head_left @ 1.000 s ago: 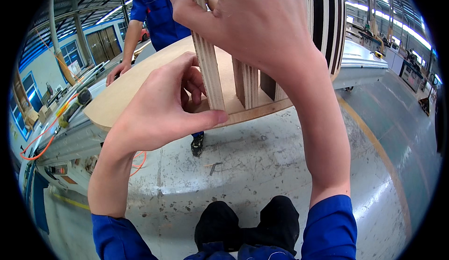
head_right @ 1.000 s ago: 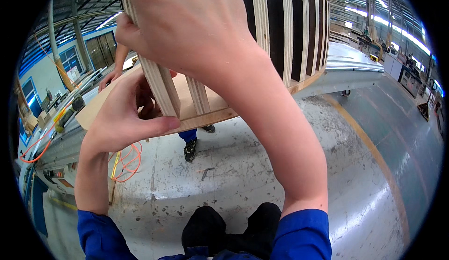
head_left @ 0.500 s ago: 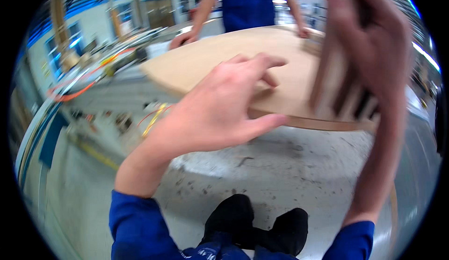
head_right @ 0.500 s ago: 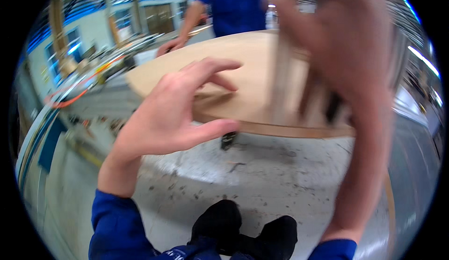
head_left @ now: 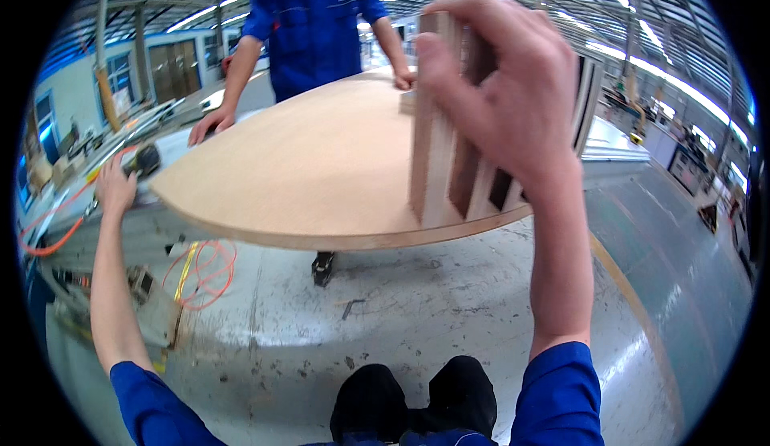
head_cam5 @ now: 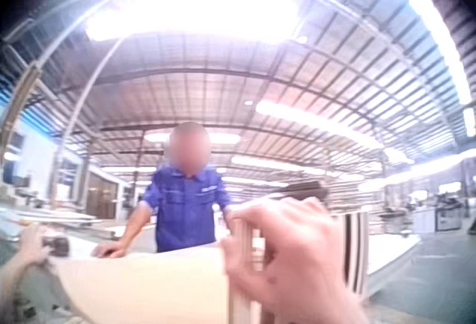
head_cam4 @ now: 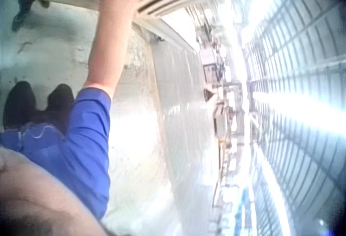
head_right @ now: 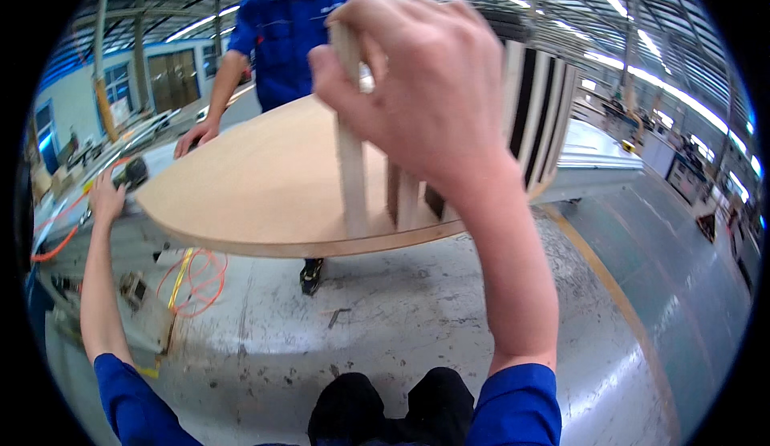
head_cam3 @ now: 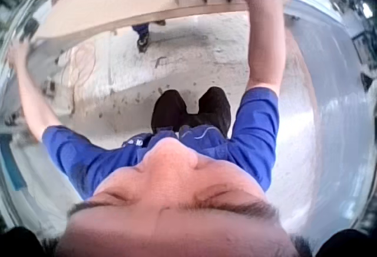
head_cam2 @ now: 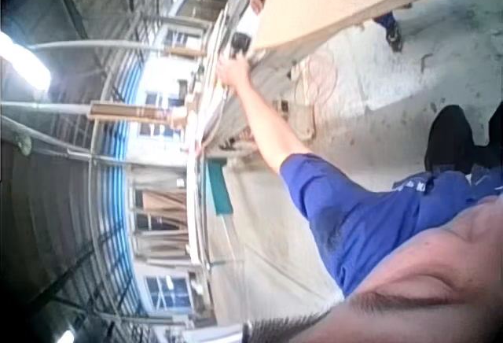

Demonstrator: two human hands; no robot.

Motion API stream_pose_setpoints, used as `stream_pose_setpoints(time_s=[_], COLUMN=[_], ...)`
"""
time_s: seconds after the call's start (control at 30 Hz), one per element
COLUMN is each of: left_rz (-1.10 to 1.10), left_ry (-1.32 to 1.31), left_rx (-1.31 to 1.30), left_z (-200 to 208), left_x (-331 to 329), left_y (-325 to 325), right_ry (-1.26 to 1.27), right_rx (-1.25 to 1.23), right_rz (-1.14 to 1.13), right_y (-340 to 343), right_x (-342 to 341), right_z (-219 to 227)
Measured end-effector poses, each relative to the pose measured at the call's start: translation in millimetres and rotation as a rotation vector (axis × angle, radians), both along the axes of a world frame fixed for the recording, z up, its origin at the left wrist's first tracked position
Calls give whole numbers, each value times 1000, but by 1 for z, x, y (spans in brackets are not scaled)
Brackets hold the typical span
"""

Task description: The person assembles a wooden furniture piece by attaching vertical slats to a curved base. They use a pneumatic nail gun to secure each slat in place, working systematically around the perimeter of the base.

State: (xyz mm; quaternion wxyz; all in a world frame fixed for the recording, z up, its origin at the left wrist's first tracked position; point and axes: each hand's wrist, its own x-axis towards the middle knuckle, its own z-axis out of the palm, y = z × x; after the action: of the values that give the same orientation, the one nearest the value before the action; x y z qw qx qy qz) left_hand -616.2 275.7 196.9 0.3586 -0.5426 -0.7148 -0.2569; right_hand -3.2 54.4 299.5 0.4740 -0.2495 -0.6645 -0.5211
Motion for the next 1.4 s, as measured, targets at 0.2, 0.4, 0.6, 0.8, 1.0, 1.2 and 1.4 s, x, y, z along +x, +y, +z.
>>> stream_pose_setpoints(time_s=[0.2, 0.4, 0.6, 0.8, 1.0, 1.2, 1.4], left_rz=[78, 226, -195, -626, -807, -1432, -1891], left_ry=[-62, -74, -398, -1271, -1804, -2495, -3009], left_rx=[-244, 185, 594, 603, 89, -65, -465], left_z=[8, -17, -43, -136, -265, -269, -226], left_x=[11, -10, -28, 76, 190, 332, 425], left_y=[17, 11, -126, -320, -339, -287, -261], right_ry=[-13, 26, -10, -15, 9, 31, 66], right_rx=[57, 48, 123, 128, 137, -26, -119], right_rz=[-13, 198, 7, 3, 64, 105, 314], right_y=[-7, -9, -7, -6, 0, -22, -22], right_x=[5, -9, -6, -2, -3, -12, -15], right_z=[-1, 1, 3, 2, 5, -1, 3])
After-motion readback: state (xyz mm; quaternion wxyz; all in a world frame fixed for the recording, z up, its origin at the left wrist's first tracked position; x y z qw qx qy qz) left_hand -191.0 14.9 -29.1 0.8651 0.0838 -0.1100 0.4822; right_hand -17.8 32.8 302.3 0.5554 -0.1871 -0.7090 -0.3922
